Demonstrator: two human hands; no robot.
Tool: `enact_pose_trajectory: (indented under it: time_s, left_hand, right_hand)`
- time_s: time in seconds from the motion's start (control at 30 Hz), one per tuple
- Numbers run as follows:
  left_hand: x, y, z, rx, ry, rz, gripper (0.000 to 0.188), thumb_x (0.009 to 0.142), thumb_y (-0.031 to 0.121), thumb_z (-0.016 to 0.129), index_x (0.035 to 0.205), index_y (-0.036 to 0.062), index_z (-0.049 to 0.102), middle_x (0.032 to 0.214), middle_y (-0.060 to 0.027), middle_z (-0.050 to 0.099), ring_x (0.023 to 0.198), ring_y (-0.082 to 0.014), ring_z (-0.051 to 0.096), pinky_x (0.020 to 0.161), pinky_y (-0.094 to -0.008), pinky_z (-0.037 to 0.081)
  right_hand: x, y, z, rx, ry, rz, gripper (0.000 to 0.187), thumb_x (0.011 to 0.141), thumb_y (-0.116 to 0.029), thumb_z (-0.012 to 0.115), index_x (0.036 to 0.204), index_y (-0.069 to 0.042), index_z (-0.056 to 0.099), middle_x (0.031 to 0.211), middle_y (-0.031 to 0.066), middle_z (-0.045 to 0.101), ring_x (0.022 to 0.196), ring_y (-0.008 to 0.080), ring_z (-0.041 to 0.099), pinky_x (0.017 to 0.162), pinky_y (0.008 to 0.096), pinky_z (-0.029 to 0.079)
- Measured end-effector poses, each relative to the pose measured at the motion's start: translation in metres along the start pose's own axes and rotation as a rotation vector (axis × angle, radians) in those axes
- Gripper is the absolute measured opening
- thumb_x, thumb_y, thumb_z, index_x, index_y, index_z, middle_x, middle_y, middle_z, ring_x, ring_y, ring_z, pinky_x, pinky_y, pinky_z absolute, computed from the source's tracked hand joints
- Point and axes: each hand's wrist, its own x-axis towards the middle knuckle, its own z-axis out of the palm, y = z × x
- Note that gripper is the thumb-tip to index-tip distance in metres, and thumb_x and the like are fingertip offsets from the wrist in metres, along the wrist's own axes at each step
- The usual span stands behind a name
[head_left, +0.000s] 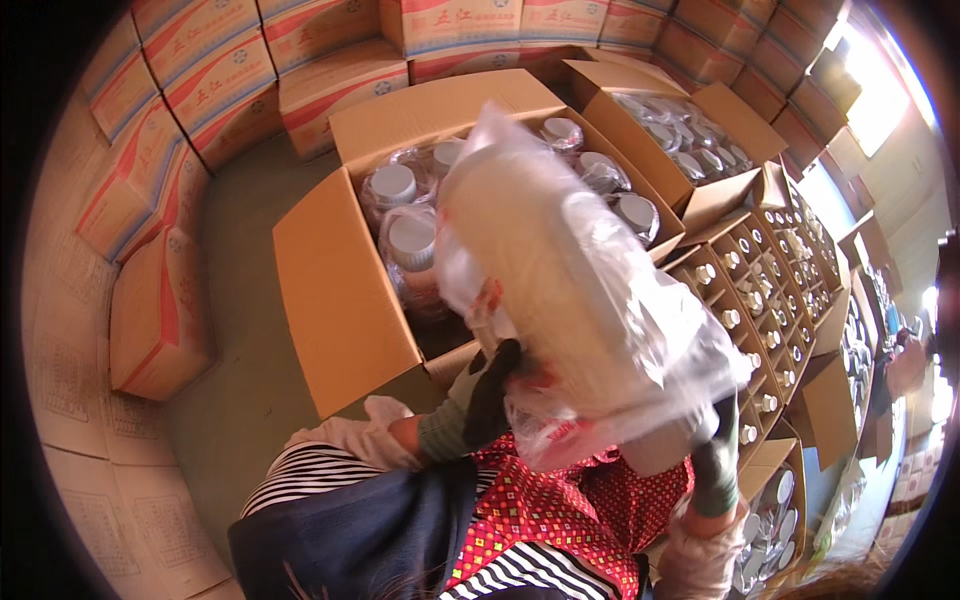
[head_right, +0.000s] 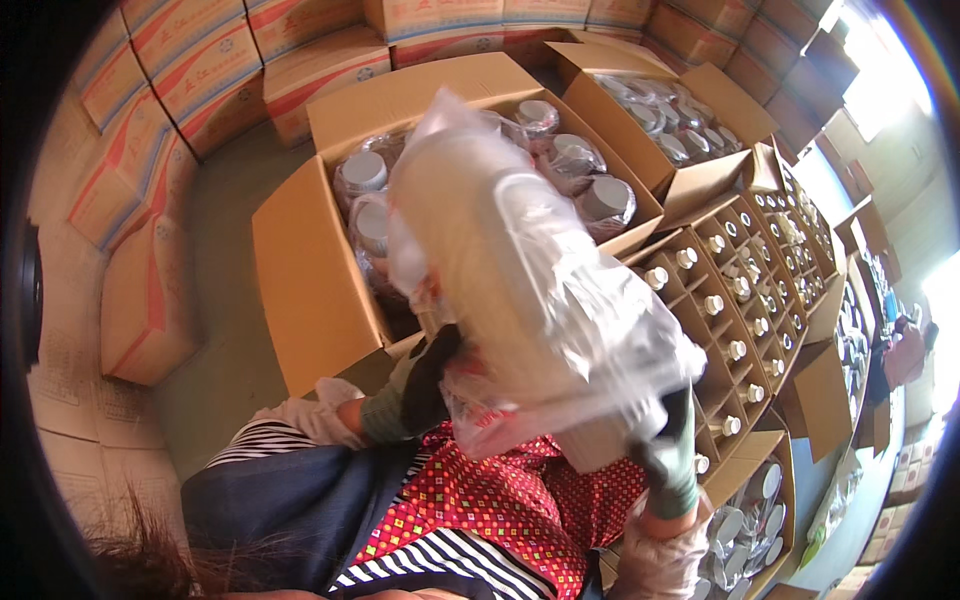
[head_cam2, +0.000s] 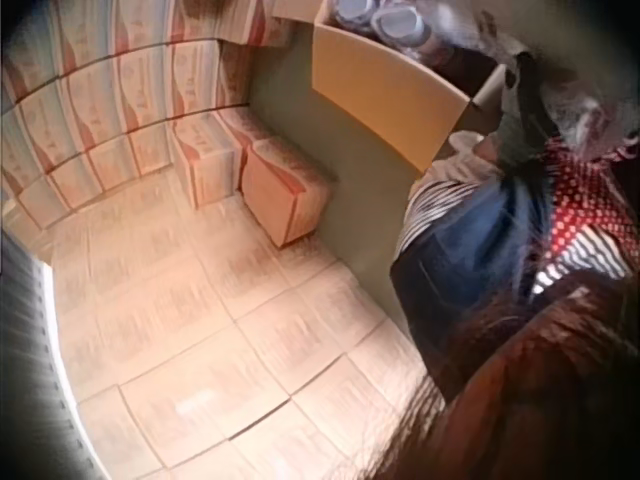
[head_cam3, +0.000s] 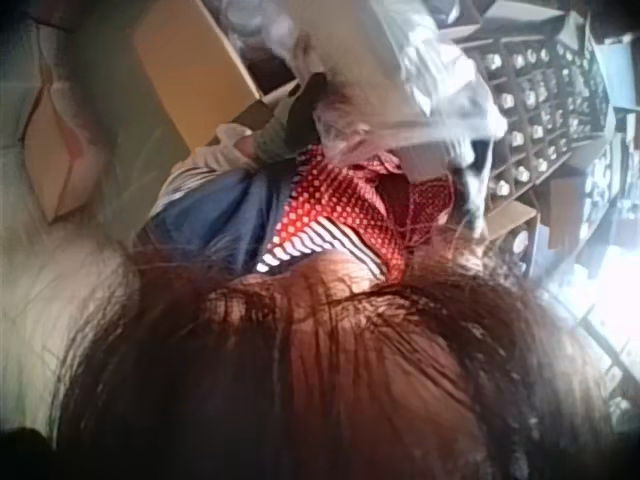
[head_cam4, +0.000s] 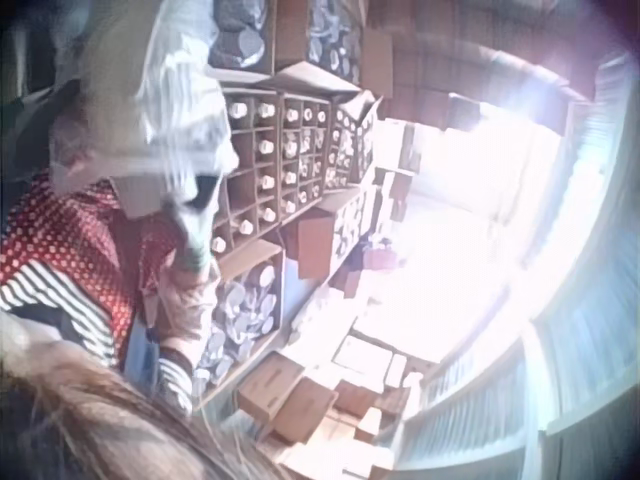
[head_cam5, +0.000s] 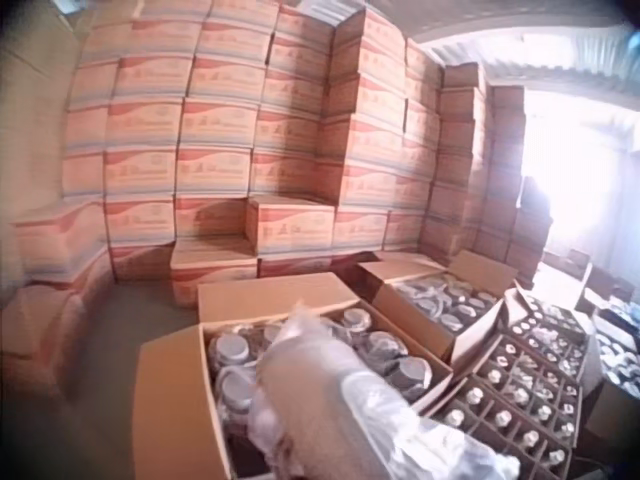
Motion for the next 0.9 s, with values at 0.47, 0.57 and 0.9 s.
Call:
enact_pose_trajectory:
  time_s: [0.47,0.57,0.9]
  left_hand:
    - [0.012,0.043,-0.143,-0.339,-0.072,-0.17,0.045,0.105,0.035,0.061,0.136,0.0026,0.057,0.121,-0.0128,0.069,0.094,-0.0198,0.064,0.08,-0.0318,0.05]
    - [-0.012,0.046,-0.187,-0.72,0.019,-0.296,0.044,0.105,0.037,0.061,0.133,0.0026,0.059,0.116,-0.0122,0.071,0.084,-0.0172,0.066,0.069,-0.0282,0.052]
    - [0.001,0.193,-0.078,1.081,0.431,-0.132,0.037,0.107,0.042,0.061,0.111,0.0078,0.073,0.082,-0.0016,0.074,0.06,-0.0089,0.065,0.048,-0.0235,0.05]
  right_hand:
    - [0.209,-0.009,0.19,-1.21,-0.383,-0.542,0.092,0.079,-0.049,0.085,0.155,-0.014,0.047,0.156,0.032,0.037,0.131,0.0517,0.052,0.106,0.0554,0.05]
    - [0.226,0.043,0.198,-1.169,-0.516,-0.425,0.104,0.073,-0.053,0.086,0.159,-0.014,0.042,0.159,0.038,0.027,0.135,0.0587,0.045,0.112,0.06,0.044]
    - [0.196,0.209,0.185,-1.417,-0.67,-0.157,0.088,0.09,-0.058,0.069,0.162,-0.019,0.036,0.16,0.0363,0.029,0.126,0.0557,0.051,0.108,0.0633,0.042]
